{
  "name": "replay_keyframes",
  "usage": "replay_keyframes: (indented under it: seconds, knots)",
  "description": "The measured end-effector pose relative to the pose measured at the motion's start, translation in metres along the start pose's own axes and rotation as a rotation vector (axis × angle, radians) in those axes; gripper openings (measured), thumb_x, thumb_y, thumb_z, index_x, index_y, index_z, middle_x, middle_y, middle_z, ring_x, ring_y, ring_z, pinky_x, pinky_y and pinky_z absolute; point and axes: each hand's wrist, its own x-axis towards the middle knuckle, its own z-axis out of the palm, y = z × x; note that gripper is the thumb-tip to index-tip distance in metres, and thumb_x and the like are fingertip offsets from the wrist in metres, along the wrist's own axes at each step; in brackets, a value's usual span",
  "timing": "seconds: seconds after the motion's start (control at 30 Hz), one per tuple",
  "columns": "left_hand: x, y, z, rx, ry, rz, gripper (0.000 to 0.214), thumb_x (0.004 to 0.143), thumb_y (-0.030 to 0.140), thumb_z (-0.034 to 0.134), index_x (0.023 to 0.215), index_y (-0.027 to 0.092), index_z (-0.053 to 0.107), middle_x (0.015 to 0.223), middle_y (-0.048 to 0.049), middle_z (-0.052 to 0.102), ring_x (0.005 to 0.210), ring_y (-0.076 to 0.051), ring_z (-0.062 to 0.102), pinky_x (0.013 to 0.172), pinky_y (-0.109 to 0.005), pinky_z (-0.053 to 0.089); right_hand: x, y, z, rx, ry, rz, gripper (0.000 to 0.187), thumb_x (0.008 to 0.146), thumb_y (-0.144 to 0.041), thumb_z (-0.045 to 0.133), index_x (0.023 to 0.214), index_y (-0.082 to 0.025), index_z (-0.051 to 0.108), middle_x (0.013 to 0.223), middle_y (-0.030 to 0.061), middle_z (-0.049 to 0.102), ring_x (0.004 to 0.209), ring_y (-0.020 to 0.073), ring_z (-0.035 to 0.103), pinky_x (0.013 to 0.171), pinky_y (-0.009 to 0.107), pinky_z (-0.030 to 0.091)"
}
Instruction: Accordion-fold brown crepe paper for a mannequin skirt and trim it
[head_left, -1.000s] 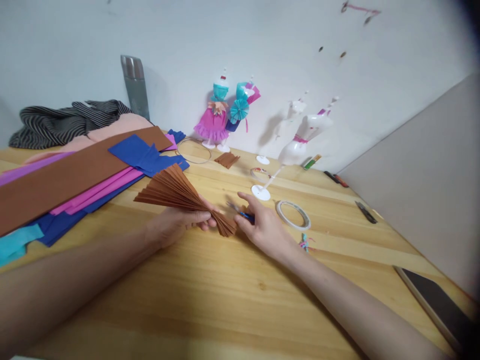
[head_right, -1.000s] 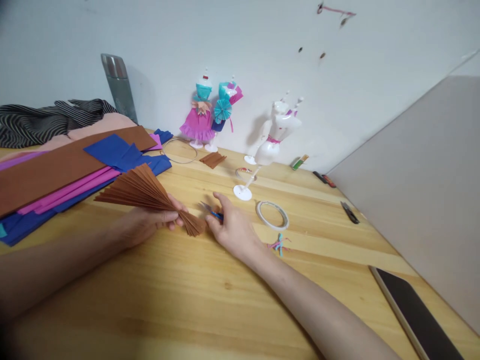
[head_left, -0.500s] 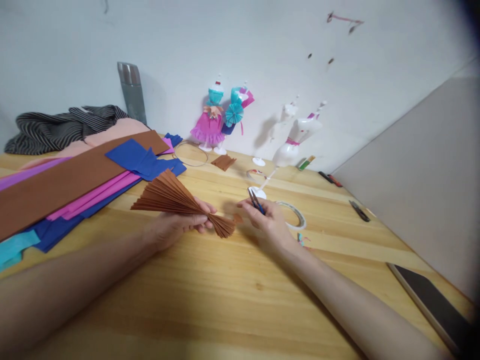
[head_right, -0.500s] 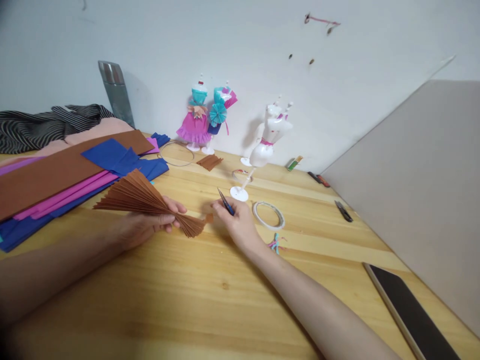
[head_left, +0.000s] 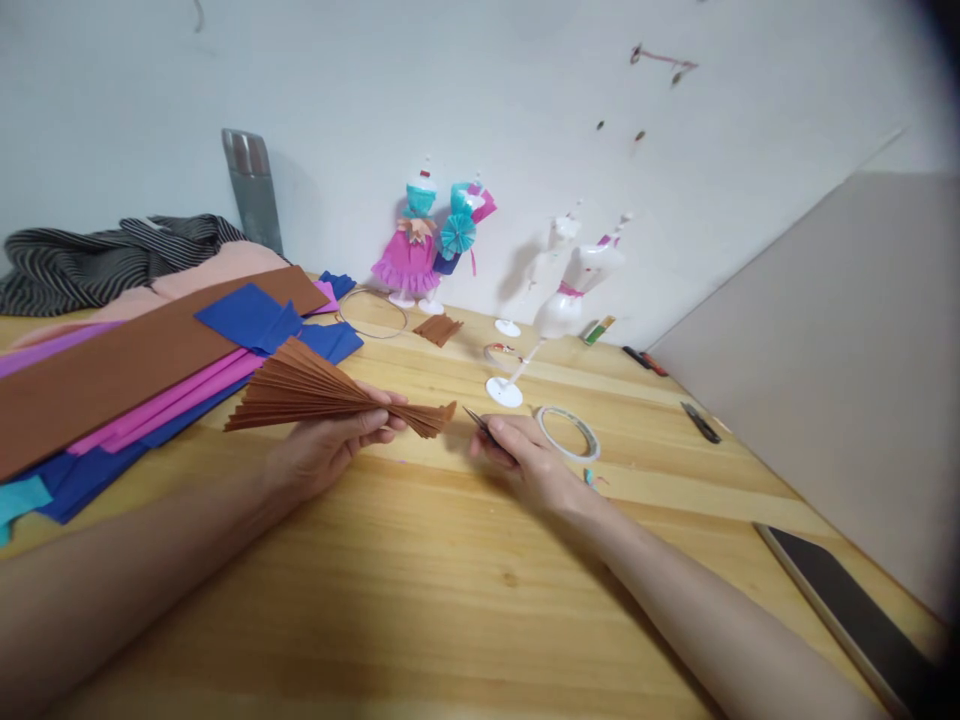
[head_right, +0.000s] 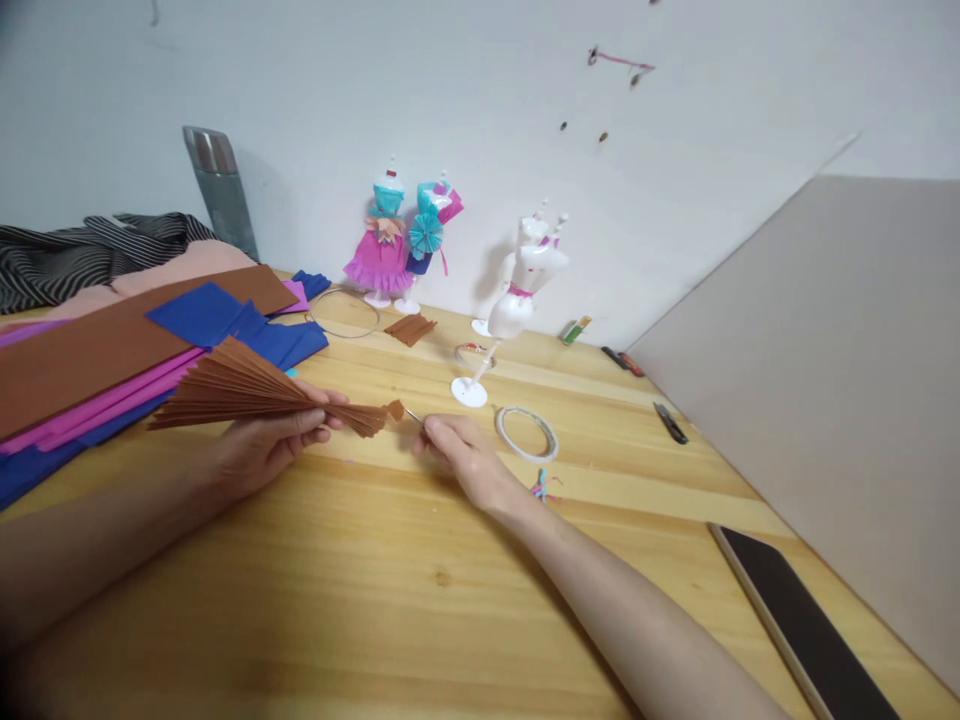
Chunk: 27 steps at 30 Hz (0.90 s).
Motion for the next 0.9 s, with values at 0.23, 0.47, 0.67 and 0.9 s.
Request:
replay_keyframes:
  seconds: [0.23,0.47,0.67,0.9]
  knots:
    - [-0.0014,0.0022,0.0044,0.029,0.028,-0.01,0.015,0.065,0.017,0.078,0.076,0.021,0.068,0.094,0.0009,0.073,0.078,-0.013,0.068,0.07,-0.022,0.054,0.0014,0.0002,0.0023,-0.097,-0.077,-0.021,0.051,0.092,-0.055,0.036,0.071,-0.015,0.061,0.053,-0.0047,0.033,0.053,0.0108,0.031,0.052,0.026,0.023]
    - [-0.0044,0.0004,0.0046,0.104,-0.046,0.032,0.014,0.065,0.02,0.078,0.075,0.023,0.068,0.095,0.0,0.072,0.077,-0.015,0.068,0.067,-0.023,0.053,0.0009,0.0012,0.0045,-0.065,-0.057,-0.003,0.053,0.092,-0.058,0.034,0.071,-0.016,0.06,0.052,-0.0046,0.034,0.051,0.0107,0.03,0.05,0.026,0.022]
    - [-0.005,-0.0054,-0.0022,0.243,-0.121,0.165,0.013,0.072,0.022,0.075,0.083,0.021,0.069,0.102,-0.0014,0.071,0.079,-0.016,0.068,0.072,-0.026,0.054,0.0014,0.0039,0.0054,0.011,-0.098,0.05,0.054,0.09,-0.06,0.036,0.073,-0.015,0.059,0.052,-0.0056,0.033,0.049,0.0095,0.026,0.049,0.026,0.018]
    - [-0.0059,-0.0039,0.0012,0.351,-0.139,0.232,0.007,0.074,0.022,0.075,0.08,0.025,0.073,0.102,0.0033,0.071,0.085,-0.017,0.068,0.08,-0.029,0.053,0.0035,0.0049,0.0031,-0.034,-0.085,0.046,0.051,0.091,-0.057,0.036,0.072,-0.015,0.059,0.055,-0.0041,0.036,0.05,0.01,0.029,0.049,0.026,0.021]
